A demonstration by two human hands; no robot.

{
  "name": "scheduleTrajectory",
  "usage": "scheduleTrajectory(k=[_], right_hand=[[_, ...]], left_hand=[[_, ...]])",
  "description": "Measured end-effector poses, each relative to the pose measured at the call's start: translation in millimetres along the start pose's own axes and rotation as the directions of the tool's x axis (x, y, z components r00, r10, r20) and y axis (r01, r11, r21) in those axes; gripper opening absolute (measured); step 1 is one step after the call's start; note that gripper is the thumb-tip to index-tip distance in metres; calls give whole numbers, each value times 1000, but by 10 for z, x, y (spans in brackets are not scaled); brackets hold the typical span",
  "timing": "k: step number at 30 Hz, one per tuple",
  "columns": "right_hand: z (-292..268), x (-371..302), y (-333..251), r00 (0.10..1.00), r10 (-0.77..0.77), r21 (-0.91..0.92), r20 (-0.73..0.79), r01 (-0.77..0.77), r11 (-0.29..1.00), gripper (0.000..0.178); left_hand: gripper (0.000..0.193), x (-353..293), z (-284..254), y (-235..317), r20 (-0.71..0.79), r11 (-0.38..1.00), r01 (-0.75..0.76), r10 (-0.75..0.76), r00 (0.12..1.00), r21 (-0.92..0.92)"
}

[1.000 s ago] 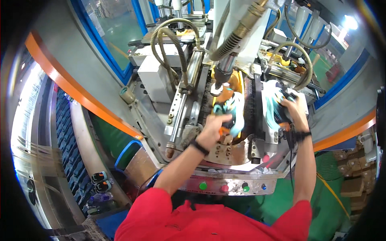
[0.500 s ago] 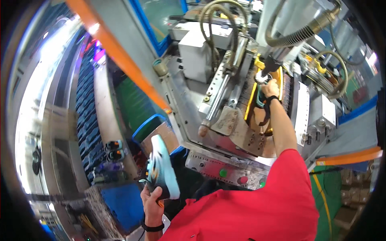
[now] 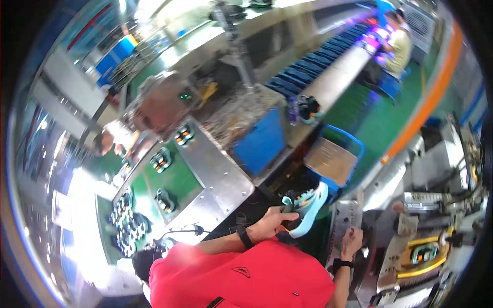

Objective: Operating a press machine and organizing shoes on a conveyor belt in a factory setting.

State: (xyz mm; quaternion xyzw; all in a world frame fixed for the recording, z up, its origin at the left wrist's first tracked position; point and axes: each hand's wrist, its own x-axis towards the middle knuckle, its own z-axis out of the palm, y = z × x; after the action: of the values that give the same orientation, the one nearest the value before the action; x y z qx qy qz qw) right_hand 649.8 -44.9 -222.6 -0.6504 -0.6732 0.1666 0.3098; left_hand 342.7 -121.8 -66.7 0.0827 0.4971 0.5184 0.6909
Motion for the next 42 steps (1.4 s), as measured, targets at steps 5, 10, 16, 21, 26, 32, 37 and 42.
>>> scheduleTrajectory(k=[5, 10, 16, 21, 26, 32, 37, 42], right_hand=[[352, -17, 367, 993, 32, -238, 110, -5, 971, 18], [342, 86, 369, 996, -87, -201, -21, 81, 976, 11], [224, 1196, -1218, 949, -299, -35, -101, 297, 954, 16], [195, 1741, -3732, 756, -625, 134, -195, 652, 747, 17], [590, 2098, -5945, 436, -856, 151, -279, 900, 409, 18], [1553, 3126, -7757, 325, -945, -91, -43, 940, 328, 24], [2202, 5469, -8421, 315, -929, -410, 194, 886, 215, 56], [3253, 6370, -8985, 240, -958, -360, 154, 917, 172, 53]], left_hand=[[30, -497, -500, 124, -202, 998, 43, -33, 979, 43], [17, -706, -1416, 108, -441, 981, -121, 44, 896, -148], [22, -701, -3102, 71, -699, 862, -367, 21, 715, -350], [30, -612, -4544, 367, -870, 902, -391, 38, 492, -182], [29, -757, -5934, 363, -982, 786, -614, 50, 182, -74], [63, -635, -6928, 13, -958, 951, 137, 284, -40, 276], [68, -451, -6810, 282, -912, 914, 71, 405, -64, 400], [68, -609, -6621, 353, -979, 974, 175, 164, -119, 142]])
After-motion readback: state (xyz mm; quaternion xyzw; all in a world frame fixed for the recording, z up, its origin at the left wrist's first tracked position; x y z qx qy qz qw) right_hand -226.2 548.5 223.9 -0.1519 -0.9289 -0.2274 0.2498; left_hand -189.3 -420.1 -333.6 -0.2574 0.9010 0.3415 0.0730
